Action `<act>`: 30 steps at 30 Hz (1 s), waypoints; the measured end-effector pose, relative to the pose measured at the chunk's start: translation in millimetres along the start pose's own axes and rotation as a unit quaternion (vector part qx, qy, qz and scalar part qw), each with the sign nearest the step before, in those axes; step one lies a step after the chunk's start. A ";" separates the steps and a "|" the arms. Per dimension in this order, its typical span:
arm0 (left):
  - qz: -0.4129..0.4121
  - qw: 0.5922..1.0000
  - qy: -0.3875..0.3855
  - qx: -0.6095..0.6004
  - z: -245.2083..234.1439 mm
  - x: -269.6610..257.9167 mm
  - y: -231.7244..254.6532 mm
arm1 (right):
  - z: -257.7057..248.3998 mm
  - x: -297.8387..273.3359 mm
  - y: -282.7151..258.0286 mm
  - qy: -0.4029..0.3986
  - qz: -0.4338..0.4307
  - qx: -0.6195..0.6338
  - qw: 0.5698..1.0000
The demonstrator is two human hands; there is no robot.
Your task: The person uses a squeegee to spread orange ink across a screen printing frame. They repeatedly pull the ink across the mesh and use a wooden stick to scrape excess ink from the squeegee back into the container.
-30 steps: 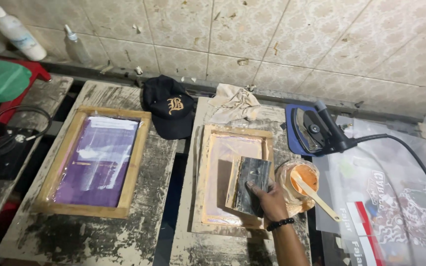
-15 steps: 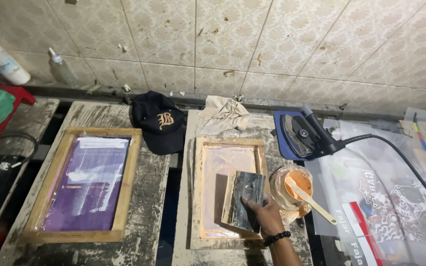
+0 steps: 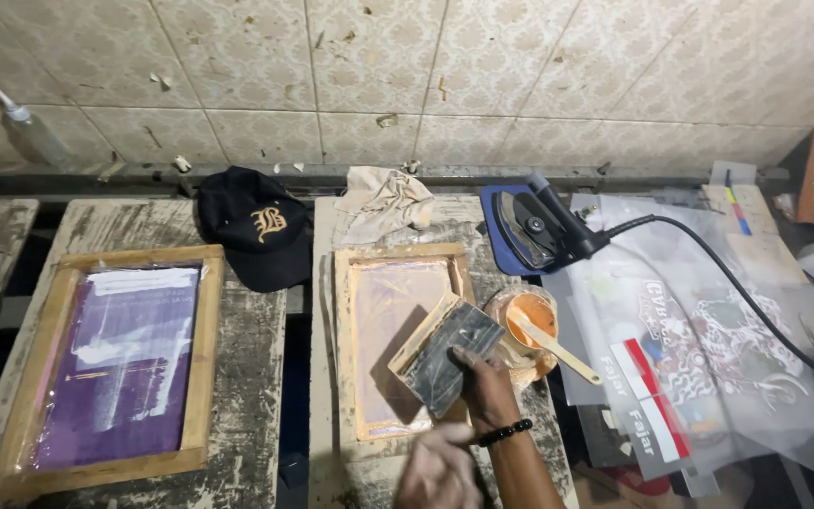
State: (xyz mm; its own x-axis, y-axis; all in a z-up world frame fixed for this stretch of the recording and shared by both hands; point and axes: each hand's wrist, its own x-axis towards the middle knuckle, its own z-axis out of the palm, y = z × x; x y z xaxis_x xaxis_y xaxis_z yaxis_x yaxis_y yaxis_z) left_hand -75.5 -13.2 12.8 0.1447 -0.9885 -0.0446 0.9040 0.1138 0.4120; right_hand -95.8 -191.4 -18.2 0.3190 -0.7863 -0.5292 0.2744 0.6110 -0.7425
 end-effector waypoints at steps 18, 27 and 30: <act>0.159 0.456 0.139 0.865 -94.7 71.6 39.7 | 63.5 -73.6 -29.6 0.018 -0.132 -0.254 0.958; -0.001 0.800 0.342 0.493 -60.8 78.1 108.1 | -51.6 -15.9 -132.1 0.139 -0.210 -0.783 0.569; 0.019 0.835 0.322 0.445 -39.1 78.1 120.6 | -79.9 13.2 -139.8 0.100 -0.095 -0.870 0.472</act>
State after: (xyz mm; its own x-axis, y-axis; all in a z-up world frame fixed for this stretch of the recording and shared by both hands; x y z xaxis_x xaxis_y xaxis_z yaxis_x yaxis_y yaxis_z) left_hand 60.5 -72.7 23.4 0.6123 -0.6942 -0.3784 0.2779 -0.2592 0.9250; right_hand -202.5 -294.5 45.9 0.2977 -0.9114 -0.2840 -0.9370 -0.3359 0.0957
